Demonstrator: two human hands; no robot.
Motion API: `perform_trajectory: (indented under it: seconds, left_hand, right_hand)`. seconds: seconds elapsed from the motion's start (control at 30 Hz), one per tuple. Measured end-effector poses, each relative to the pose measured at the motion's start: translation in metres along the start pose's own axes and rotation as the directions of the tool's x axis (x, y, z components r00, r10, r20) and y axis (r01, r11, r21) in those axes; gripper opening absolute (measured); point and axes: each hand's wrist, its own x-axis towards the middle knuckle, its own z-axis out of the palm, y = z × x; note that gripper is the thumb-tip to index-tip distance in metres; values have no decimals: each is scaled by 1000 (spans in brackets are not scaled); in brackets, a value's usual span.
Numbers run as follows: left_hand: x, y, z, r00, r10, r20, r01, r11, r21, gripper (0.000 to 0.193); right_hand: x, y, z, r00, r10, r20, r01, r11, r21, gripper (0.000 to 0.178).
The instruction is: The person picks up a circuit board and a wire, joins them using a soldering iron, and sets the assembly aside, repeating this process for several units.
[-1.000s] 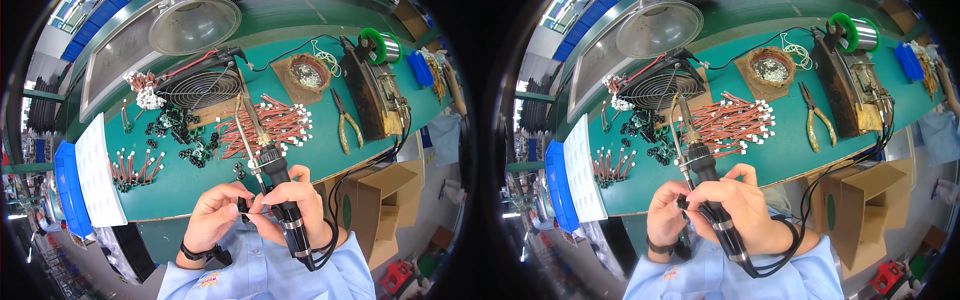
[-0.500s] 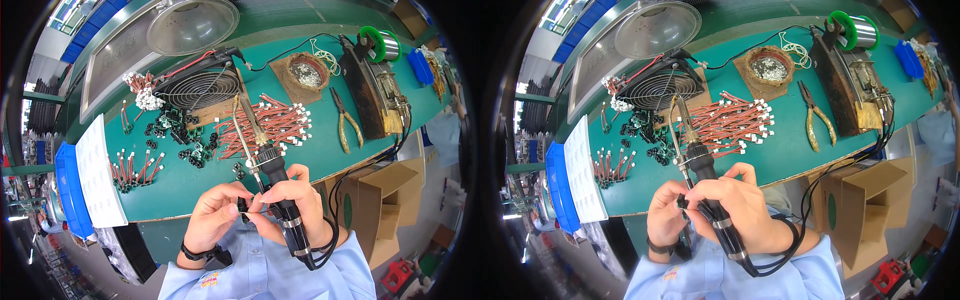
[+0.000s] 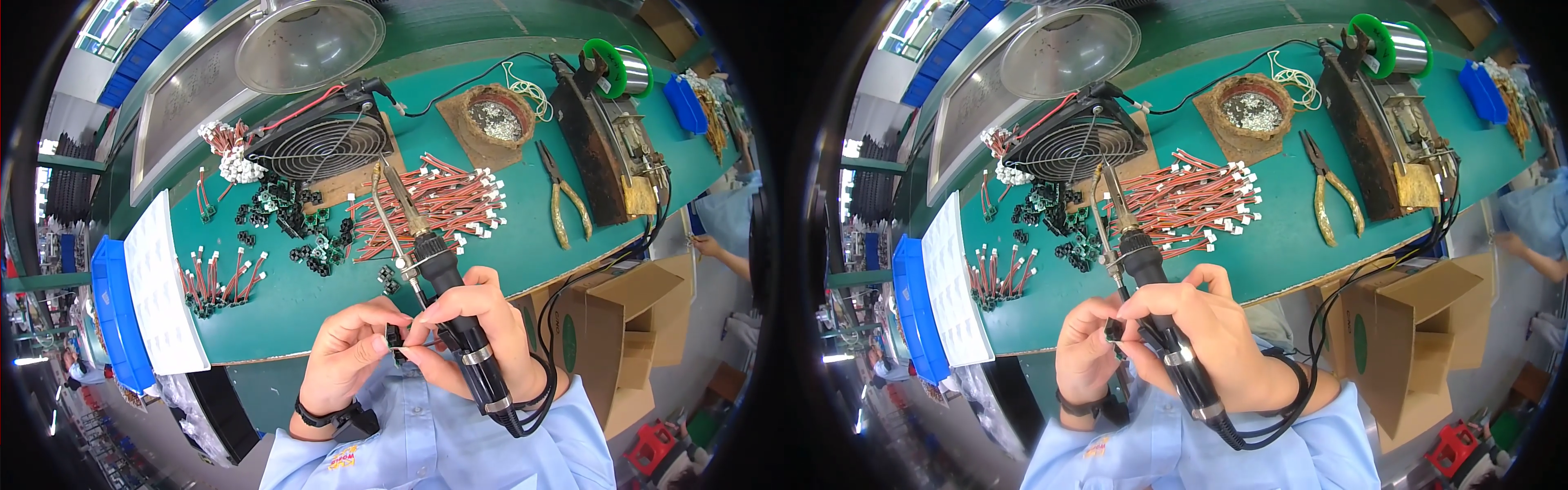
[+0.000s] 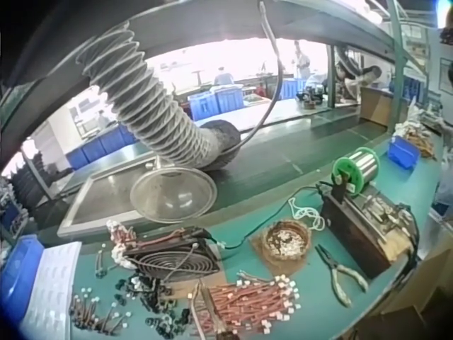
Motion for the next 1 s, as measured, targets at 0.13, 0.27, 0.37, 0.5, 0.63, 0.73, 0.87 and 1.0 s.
perform_trajectory:
  seconds: [0.13,0.27,0.37,0.5,0.63,0.73,0.87,1.0]
  left_hand:
    - [1,-2,-1,1000,10,6,-10,1000,3,24]
    - [1,-1,0,1000,10,4,-10,1000,-4,24]
    - [1,-1,2,1000,22,-10,-22,1000,-4,24]
    - [2,-1,2,1000,24,-7,-24,1000,-15,24]
    - [3,0,3,1000,26,-12,-27,1000,-15,23]
    - [3,-1,4,999,39,-9,-39,999,-7,23]
    - [2,0,3,999,41,-10,-41,999,8,22]
    - [0,-1,3,999,35,-9,-35,999,16,22]
  right_hand:
    - [1,0,-2,1000,10,8,-10,1000,27,45]
    - [0,-1,-2,999,46,20,-47,998,52,47]
    - [1,-1,-2,999,31,7,-32,999,38,47]
    - [0,-2,-2,999,43,-1,-43,998,36,47]
    - [1,-1,-3,999,38,-8,-38,998,47,47]
    - [1,0,-4,999,38,-6,-37,998,53,47]
    - [-1,0,-4,998,56,8,-56,996,63,47]
    - [-3,-1,-3,998,68,12,-69,995,77,47]
